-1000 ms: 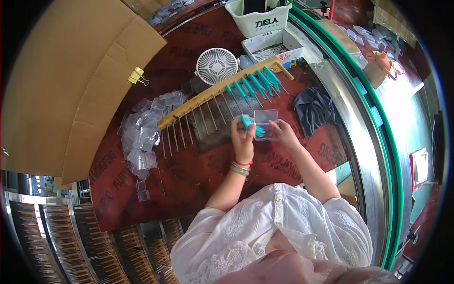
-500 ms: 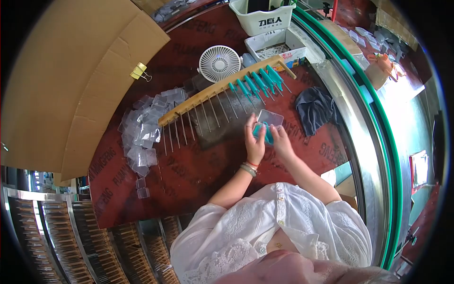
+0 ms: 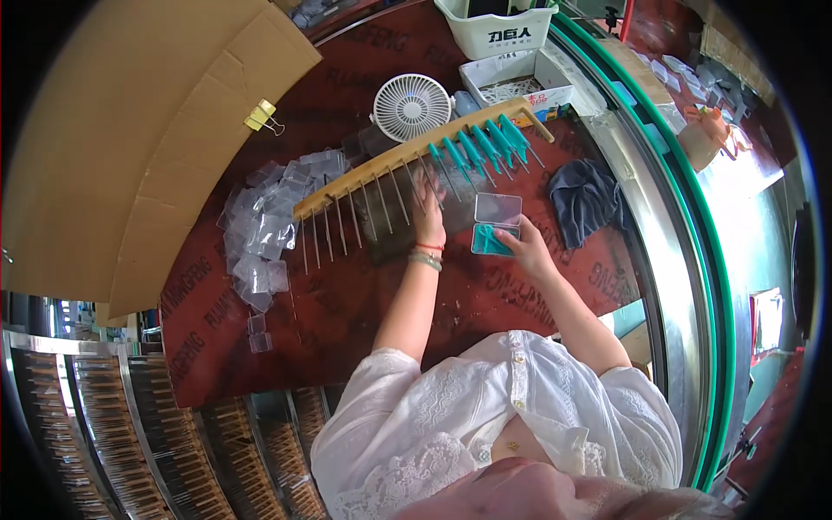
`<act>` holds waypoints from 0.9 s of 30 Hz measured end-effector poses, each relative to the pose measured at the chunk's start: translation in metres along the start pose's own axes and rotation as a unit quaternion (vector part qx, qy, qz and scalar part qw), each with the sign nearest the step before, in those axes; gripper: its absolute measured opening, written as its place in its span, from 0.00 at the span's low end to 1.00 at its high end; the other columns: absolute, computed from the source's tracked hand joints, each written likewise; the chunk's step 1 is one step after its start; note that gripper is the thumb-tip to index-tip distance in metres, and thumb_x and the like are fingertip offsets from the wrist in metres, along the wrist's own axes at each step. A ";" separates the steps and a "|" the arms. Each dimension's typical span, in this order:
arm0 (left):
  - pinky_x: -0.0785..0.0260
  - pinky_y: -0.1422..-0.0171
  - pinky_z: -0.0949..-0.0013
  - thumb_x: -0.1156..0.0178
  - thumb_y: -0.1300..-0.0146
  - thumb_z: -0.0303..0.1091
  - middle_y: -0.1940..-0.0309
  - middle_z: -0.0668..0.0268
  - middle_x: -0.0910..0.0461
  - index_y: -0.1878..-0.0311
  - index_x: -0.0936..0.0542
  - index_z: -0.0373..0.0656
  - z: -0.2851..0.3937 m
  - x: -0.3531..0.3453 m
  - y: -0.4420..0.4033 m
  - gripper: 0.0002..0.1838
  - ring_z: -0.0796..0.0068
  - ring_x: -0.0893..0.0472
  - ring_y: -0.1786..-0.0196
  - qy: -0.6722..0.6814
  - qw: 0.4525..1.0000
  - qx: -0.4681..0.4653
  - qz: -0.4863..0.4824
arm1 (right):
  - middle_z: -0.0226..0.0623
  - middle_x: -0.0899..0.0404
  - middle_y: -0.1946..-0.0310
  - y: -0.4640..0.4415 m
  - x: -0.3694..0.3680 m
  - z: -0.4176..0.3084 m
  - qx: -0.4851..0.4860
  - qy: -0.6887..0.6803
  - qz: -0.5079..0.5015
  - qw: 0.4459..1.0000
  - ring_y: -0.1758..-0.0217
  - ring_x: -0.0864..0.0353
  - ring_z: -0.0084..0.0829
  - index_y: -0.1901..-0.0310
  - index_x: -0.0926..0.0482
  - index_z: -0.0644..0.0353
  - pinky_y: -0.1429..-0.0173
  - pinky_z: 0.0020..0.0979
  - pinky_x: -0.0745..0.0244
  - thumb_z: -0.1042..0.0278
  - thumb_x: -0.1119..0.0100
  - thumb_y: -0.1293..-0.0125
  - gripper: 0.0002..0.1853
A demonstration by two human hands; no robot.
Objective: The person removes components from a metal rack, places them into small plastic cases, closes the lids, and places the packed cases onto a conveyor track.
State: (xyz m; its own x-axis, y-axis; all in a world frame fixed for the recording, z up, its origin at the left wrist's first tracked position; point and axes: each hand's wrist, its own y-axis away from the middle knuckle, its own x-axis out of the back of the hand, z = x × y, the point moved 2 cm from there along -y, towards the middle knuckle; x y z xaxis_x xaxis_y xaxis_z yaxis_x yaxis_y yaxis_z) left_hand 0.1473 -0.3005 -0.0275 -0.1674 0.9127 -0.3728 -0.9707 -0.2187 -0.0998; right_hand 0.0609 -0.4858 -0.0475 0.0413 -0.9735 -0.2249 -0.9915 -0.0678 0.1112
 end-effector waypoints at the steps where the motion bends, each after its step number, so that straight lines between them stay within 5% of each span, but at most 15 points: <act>1: 0.32 0.39 0.68 0.49 0.27 0.52 0.39 0.59 0.26 0.32 0.34 0.37 -0.001 -0.004 -0.010 0.31 0.69 0.28 0.37 0.002 1.000 -0.002 -0.002 | 0.32 0.20 0.58 0.002 0.001 -0.003 0.003 0.001 0.001 1.000 0.56 0.22 0.20 0.51 0.26 0.63 0.50 0.25 0.25 0.64 0.44 0.27 0.11; 6: 0.36 0.41 0.74 0.41 0.31 0.32 0.48 0.67 0.23 0.36 0.28 0.37 -0.012 -0.009 -0.042 0.22 0.78 0.26 0.48 0.068 0.996 -0.054 -0.031 | 0.28 0.19 0.58 0.011 0.015 -0.010 -0.047 -0.022 0.016 0.999 0.55 0.23 0.17 0.51 0.25 0.62 0.49 0.25 0.27 0.61 0.44 0.27 0.13; 10: 0.35 0.46 0.74 0.40 0.34 0.30 0.55 0.71 0.24 0.47 0.23 0.37 -0.016 -0.009 -0.038 0.14 0.81 0.27 0.53 0.083 0.993 -0.077 -0.021 | 0.27 0.19 0.59 0.006 0.031 0.010 -0.006 -0.018 0.030 0.999 0.56 0.23 0.16 0.52 0.24 0.61 0.51 0.24 0.27 0.59 0.45 0.26 0.13; 12: 0.36 0.47 0.74 0.39 0.35 0.32 0.58 0.72 0.25 0.52 0.22 0.39 -0.016 -0.007 -0.024 0.11 0.81 0.27 0.54 0.023 0.994 -0.095 -0.044 | 0.26 0.20 0.61 0.008 0.031 0.012 -0.021 -0.093 0.034 0.995 0.58 0.25 0.16 0.52 0.23 0.61 0.52 0.23 0.28 0.59 0.45 0.26 0.13; 15: 0.34 0.45 0.67 0.36 0.39 0.36 0.60 0.66 0.24 0.57 0.21 0.42 0.004 -0.007 0.046 0.11 0.69 0.25 0.55 -0.248 0.949 -0.192 0.022 | 0.25 0.22 0.63 0.012 0.024 -0.005 -0.052 -0.098 0.061 0.992 0.59 0.26 0.15 0.53 0.23 0.62 0.53 0.22 0.29 0.56 0.48 0.24 0.16; 16: 0.34 0.44 0.63 0.34 0.42 0.38 0.60 0.64 0.23 0.58 0.21 0.42 0.028 -0.017 0.071 0.12 0.65 0.24 0.54 -0.230 0.952 -0.201 -0.035 | 0.25 0.22 0.63 0.008 0.026 -0.002 -0.049 -0.099 0.060 0.992 0.59 0.26 0.15 0.53 0.23 0.62 0.53 0.22 0.29 0.56 0.48 0.24 0.16; 18: 0.36 0.42 0.57 0.30 0.49 0.37 0.60 0.65 0.23 0.61 0.20 0.44 0.055 -0.032 0.092 0.14 0.61 0.26 0.51 -0.334 0.866 -0.324 -0.183 | 0.25 0.23 0.65 0.004 0.029 0.011 -0.043 -0.077 0.051 0.995 0.61 0.27 0.15 0.54 0.23 0.63 0.56 0.21 0.30 0.51 0.52 0.23 0.20; 21: 0.36 0.40 0.57 0.28 0.54 0.35 0.61 0.67 0.23 0.58 0.18 0.48 0.058 -0.051 0.092 0.17 0.59 0.28 0.50 -0.508 0.731 -0.282 -0.358 | 0.25 0.24 0.66 0.004 0.020 0.011 -0.050 -0.024 0.029 0.998 0.63 0.29 0.16 0.55 0.23 0.63 0.58 0.23 0.31 0.51 0.54 0.23 0.20; 24: 0.38 0.38 0.57 0.27 0.52 0.42 0.56 0.65 0.24 0.51 0.16 0.50 0.041 -0.038 0.091 0.23 0.58 0.28 0.49 -0.464 0.772 -0.248 -0.357 | 0.26 0.24 0.65 0.000 0.014 0.025 -0.019 -0.062 0.066 0.996 0.64 0.30 0.17 0.55 0.24 0.61 0.58 0.26 0.31 0.54 0.54 0.22 0.17; 25: 0.39 0.34 0.57 0.31 0.45 0.50 0.46 0.62 0.26 0.35 0.25 0.48 0.045 -0.035 0.094 0.35 0.60 0.28 0.43 -0.474 0.770 -0.300 -0.304 | 0.30 0.24 0.59 -0.003 0.014 0.031 0.003 -0.028 0.060 0.998 0.57 0.28 0.20 0.47 0.27 0.59 0.51 0.27 0.30 0.56 0.55 0.22 0.16; 26: 0.39 0.34 0.57 0.31 0.45 0.50 0.46 0.62 0.26 0.35 0.25 0.48 0.033 -0.031 0.096 0.35 0.60 0.28 0.43 -0.475 0.769 -0.303 -0.303 | 0.30 0.24 0.59 -0.005 0.014 0.038 0.006 -0.029 0.059 0.998 0.57 0.28 0.20 0.47 0.27 0.59 0.51 0.27 0.30 0.56 0.55 0.22 0.16; 27: 0.39 0.33 0.58 0.35 0.40 0.54 0.41 0.60 0.29 0.30 0.33 0.44 0.010 -0.021 0.096 0.39 0.61 0.29 0.40 -0.344 0.882 -0.226 -0.230 | 0.33 0.25 0.55 0.003 -0.001 0.021 0.000 -0.084 0.020 0.996 0.53 0.27 0.22 0.43 0.30 0.58 0.47 0.27 0.30 0.56 0.56 0.22 0.16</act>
State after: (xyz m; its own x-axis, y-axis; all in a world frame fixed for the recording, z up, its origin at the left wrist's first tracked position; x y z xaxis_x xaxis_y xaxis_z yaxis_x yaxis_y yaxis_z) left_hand 0.0562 -0.3367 -0.0199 0.0101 0.8999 0.4360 -0.8216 0.2560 -0.5093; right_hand 0.0554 -0.4805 -0.0670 -0.0202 -0.9249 -0.3797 -0.9919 -0.0290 0.1234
